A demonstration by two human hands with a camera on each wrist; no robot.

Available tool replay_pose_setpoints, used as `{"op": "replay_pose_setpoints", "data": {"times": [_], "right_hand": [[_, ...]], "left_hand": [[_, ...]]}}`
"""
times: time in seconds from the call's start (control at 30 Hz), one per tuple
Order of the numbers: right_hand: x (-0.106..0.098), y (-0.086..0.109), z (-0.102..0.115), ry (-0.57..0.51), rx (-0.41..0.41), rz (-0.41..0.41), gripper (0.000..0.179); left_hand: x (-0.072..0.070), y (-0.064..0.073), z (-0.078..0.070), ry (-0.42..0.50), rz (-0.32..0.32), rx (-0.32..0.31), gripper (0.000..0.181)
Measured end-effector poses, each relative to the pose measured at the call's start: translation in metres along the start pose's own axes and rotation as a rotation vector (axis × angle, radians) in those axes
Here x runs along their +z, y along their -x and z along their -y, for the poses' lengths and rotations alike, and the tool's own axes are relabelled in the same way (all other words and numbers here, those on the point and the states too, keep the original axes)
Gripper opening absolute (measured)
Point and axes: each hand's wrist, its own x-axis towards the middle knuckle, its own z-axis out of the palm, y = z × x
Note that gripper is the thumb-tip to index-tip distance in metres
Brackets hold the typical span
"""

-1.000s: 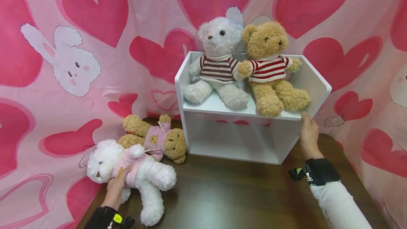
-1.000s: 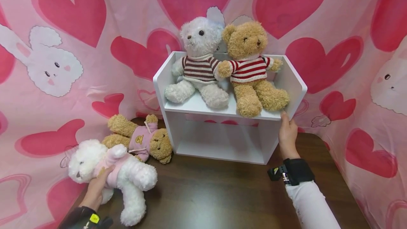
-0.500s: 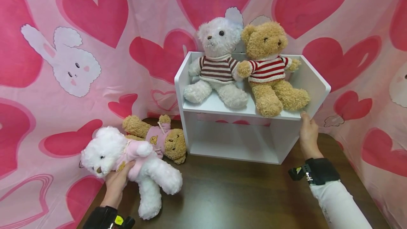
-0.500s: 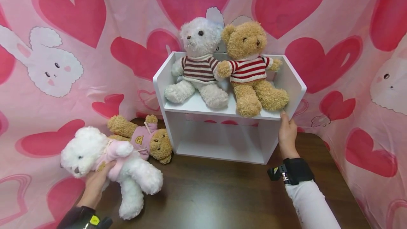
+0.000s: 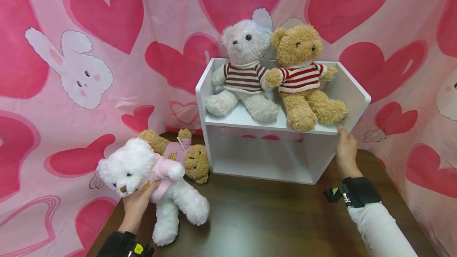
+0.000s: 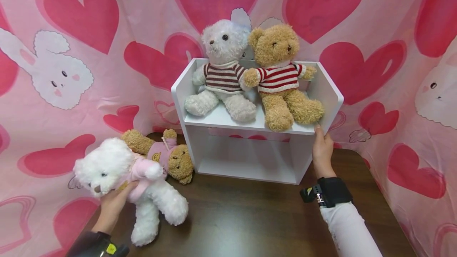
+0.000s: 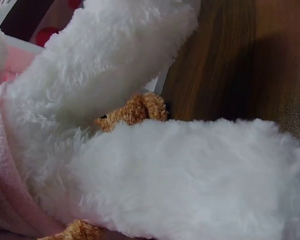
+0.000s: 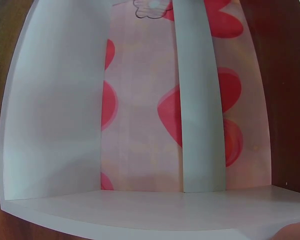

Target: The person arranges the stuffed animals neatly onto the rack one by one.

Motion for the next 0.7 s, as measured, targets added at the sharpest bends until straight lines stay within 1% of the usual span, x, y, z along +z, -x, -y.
{"op": "replay_pose_setpoints", "data": {"times": [0.03, 0.1, 0.33, 0.5, 0.57, 0.7], "right_hand": [[0.0, 0.0, 0.0, -0.001, -0.001, 0.007, 0.056], [0.0, 0.0, 0.0, 0.004, 0.002, 0.015, 0.056], [0.0, -0.002, 0.0, 0.041, -0.02, -0.019, 0.057], [-0.001, -0.002, -0.001, 0.026, -0.03, -0.012, 0.056], [-0.001, -0.002, -0.002, 0.014, -0.036, -0.009, 0.055], [0.0, -0.002, -0.002, -0.003, -0.048, -0.018, 0.053]], "left_hand": [[0.0, 0.001, -0.001, -0.009, -0.008, 0.008, 0.068], [0.001, 0.001, -0.003, 0.007, -0.014, 0.031, 0.069], [0.004, 0.003, -0.011, 0.008, 0.022, 0.089, 0.073], [0.009, 0.007, -0.019, 0.006, 0.014, 0.162, 0.074], [0.011, 0.01, -0.022, 0.008, 0.003, 0.173, 0.073], [0.015, 0.015, -0.029, 0.06, -0.002, 0.152, 0.07]]}}
